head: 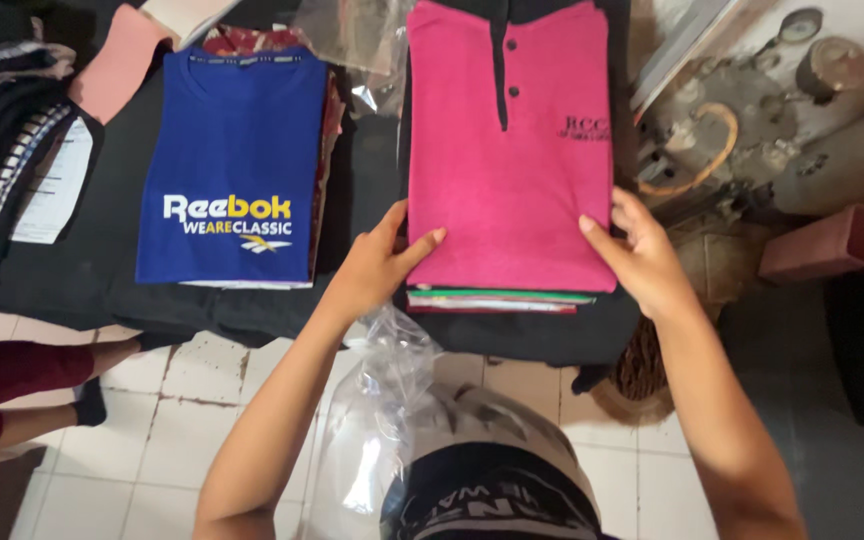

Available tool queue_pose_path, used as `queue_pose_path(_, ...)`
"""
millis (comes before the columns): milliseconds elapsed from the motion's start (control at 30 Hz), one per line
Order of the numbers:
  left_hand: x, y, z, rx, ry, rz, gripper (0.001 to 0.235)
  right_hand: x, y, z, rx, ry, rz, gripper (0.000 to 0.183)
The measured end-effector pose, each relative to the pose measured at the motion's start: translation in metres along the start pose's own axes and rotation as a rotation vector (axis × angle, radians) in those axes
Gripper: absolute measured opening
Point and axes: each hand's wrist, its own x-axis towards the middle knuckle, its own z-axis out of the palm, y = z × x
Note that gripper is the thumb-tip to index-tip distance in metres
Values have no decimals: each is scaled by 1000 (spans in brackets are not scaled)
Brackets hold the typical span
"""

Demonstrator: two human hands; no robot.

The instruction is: The person folds and stacks several t-shirts on a table, places a paper document on top, and then wraps the stack in a clear plastic bag. The person smooths the shirts and adjusts the plastic to enclose the bundle.

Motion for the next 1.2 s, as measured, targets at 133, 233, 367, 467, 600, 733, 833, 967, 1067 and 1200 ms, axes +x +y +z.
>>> queue_pose_path(133, 2, 41, -16, 658, 450, 141, 75, 2, -33, -15, -370, 145, -232, 75)
queue_pose_path(233, 33, 60, -26, 683, 666, 377, 61, 15, -67, -29, -548, 229, -517, 68)
queue_pose_path(367, 129, 66, -26, 740, 674, 411, 39, 68, -103, -34, -600, 297, -703, 53)
queue_pose_path(467, 187, 54, -7, 719, 651, 454, 38, 130, -106, -11, -597, 314, -710, 50)
queue_pose_path(600, 195, 30, 45, 656, 546, 198, 57, 174, -55, 53, -819, 263, -518, 58)
queue_pose_path(733, 182, 19, 52, 587, 606, 288, 57, 171, -14, 50, -681, 203, -428, 58)
queue_pose_path(833, 181, 21, 45, 551, 543, 260, 58, 167, -4, 45, -691, 182, -367, 59)
queue_pose_path(967, 187, 27, 37, 604, 534, 260, 58, 174, -12, 47, -684, 163, -334, 59)
queue_pose_path(1067, 189, 24, 41, 527, 482, 235, 57, 170, -11, 46, -675, 158, -307, 58)
queue_pose_path(1200, 185, 20, 41, 608, 554, 312, 51, 168, -11, 47, -667, 161, -337, 57)
